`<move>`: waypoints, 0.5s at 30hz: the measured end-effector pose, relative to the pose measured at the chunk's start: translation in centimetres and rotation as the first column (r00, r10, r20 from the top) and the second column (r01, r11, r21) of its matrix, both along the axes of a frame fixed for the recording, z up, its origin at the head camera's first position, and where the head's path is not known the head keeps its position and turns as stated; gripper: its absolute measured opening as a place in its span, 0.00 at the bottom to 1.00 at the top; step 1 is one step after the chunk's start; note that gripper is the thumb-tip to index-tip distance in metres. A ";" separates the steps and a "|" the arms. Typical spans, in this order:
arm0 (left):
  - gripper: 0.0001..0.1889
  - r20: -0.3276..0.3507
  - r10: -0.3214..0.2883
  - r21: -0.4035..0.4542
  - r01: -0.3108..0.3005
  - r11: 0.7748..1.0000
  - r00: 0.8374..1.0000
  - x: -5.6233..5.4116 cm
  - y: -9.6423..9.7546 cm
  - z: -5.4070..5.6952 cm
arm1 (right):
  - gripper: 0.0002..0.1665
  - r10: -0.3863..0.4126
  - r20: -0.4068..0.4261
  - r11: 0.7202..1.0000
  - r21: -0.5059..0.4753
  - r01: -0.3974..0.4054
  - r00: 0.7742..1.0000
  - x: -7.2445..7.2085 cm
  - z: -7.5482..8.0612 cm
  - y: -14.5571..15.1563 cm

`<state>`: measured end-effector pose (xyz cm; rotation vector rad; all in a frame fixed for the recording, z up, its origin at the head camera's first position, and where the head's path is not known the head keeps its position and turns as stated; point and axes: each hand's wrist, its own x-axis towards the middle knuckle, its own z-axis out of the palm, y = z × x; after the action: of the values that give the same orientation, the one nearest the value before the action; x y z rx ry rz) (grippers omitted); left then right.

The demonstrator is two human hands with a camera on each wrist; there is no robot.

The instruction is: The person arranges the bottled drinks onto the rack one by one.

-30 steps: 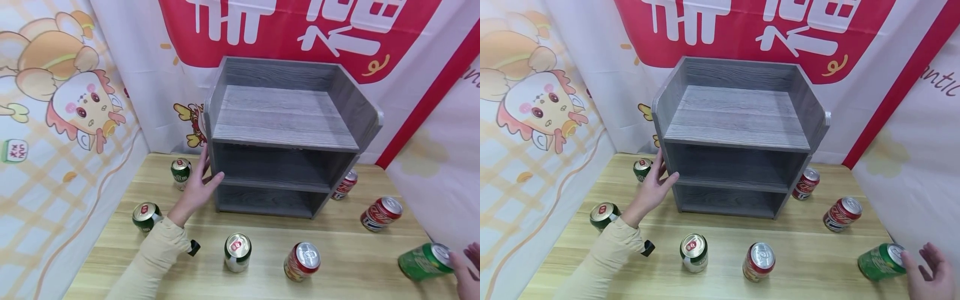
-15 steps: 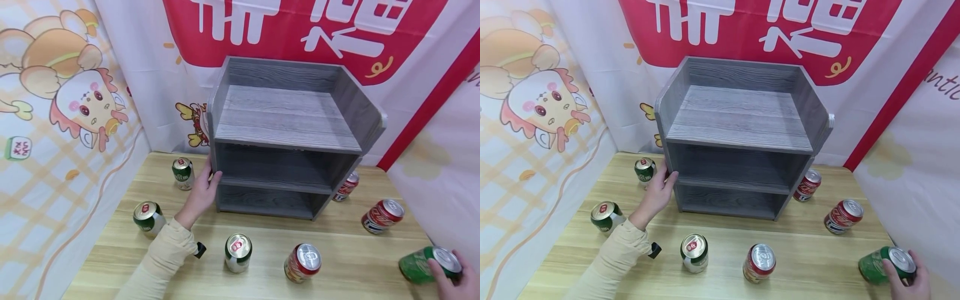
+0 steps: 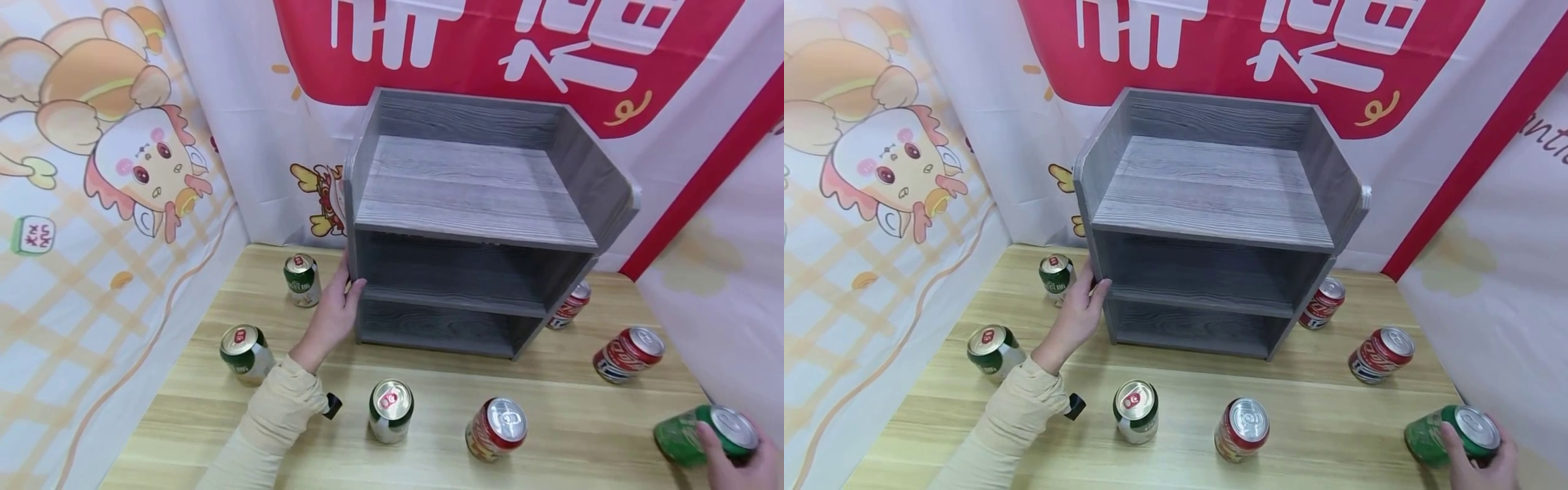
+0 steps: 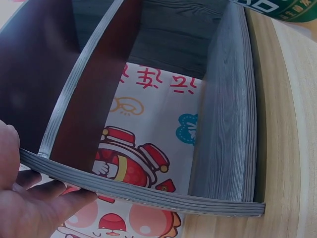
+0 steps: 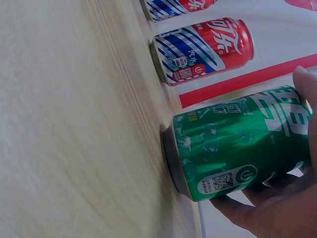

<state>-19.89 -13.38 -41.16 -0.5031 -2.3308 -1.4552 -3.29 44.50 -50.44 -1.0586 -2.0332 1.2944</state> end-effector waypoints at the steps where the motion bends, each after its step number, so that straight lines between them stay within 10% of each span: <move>1: 0.33 0.003 0.002 -0.001 -0.002 1.000 1.000 0.0 0.0 0.0 | 0.46 -0.012 -0.003 1.000 -0.004 0.012 1.000 0.0 0.0 -0.1; 15: 0.33 0.009 0.001 0.008 -0.001 1.000 1.000 -0.1 0.0 -0.3 | 0.46 -0.090 0.094 0.994 -0.047 0.094 0.992 -0.6 0.3 -0.7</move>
<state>-19.99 -13.35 -41.50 -0.4948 -2.3314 -1.4685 -3.87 43.80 -50.14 -1.2415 -2.0008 1.2791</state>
